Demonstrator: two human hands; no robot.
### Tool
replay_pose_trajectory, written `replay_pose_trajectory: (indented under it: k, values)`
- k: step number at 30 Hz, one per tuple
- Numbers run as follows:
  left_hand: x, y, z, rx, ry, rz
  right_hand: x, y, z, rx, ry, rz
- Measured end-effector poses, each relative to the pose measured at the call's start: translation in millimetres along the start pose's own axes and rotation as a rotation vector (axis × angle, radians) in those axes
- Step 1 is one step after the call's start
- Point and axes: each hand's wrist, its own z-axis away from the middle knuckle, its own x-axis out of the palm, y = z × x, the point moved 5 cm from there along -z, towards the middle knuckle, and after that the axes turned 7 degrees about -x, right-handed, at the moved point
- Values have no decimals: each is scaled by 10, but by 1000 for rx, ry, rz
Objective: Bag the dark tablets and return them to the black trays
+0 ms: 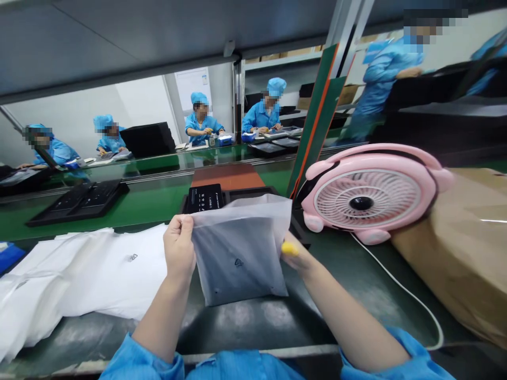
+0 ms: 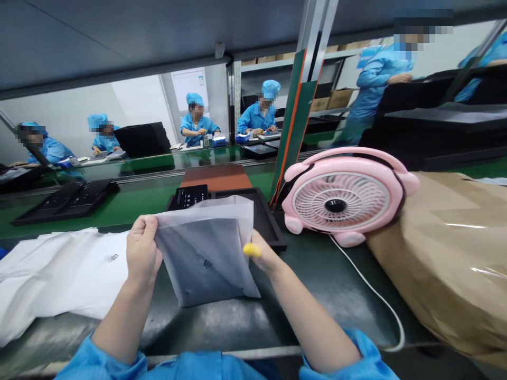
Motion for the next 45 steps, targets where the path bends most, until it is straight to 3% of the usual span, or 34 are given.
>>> replay_pose_trajectory:
  k: [2,6,8,10,13,15,19,23,25,27,30,32,35,39,42,45]
  values:
    - [9,-46,-50,-59,13,65,21,200,97,123,-1,148]
    - [-132,-123,-311,-66,7,55,-93,366,92,148,274,210]
    - [-409,-210,-507,-33,71,-28,-267,300,-67,146,387,200]
    - [-817,-378,-687,-47,196,-213,-527,194,-314,225,468,287]
    - [-1407,-747,-834,-192,295,-664,-909,84,-734,371,521,457]
    - [-1656,-986,-835,-292,285,-883,-1073,105,-951,427,543,553]
    - [-1735,-1264,-767,-385,133,-1152,-1197,298,-1114,517,540,811]
    - [-1670,-1289,-760,-375,-25,-1351,-1191,268,-1171,449,492,1067]
    - [-1666,-1250,-760,-333,-61,-1415,-1060,122,-1292,276,439,1291]
    - [-1660,-1222,-741,-308,-98,-1473,-762,46,-1508,75,260,1563]
    - [-1631,-1260,-685,-348,-219,-1501,-193,293,-1952,-26,-168,1780]
    - [-1626,-1320,-657,-367,-270,-1487,118,577,-2296,-23,-315,1778]
    - [-1678,-1429,-666,-319,-247,-1452,409,1013,-2790,-1,-367,1773]
    - [-1763,-1572,-733,-173,-214,-1415,567,1371,-3173,105,-402,1761]
    - [-1804,-1607,-798,-100,-151,-1476,685,1249,-3260,122,-447,1742]
    - [-1791,-1572,-848,-60,-111,-1569,841,754,-3259,67,-438,1723]
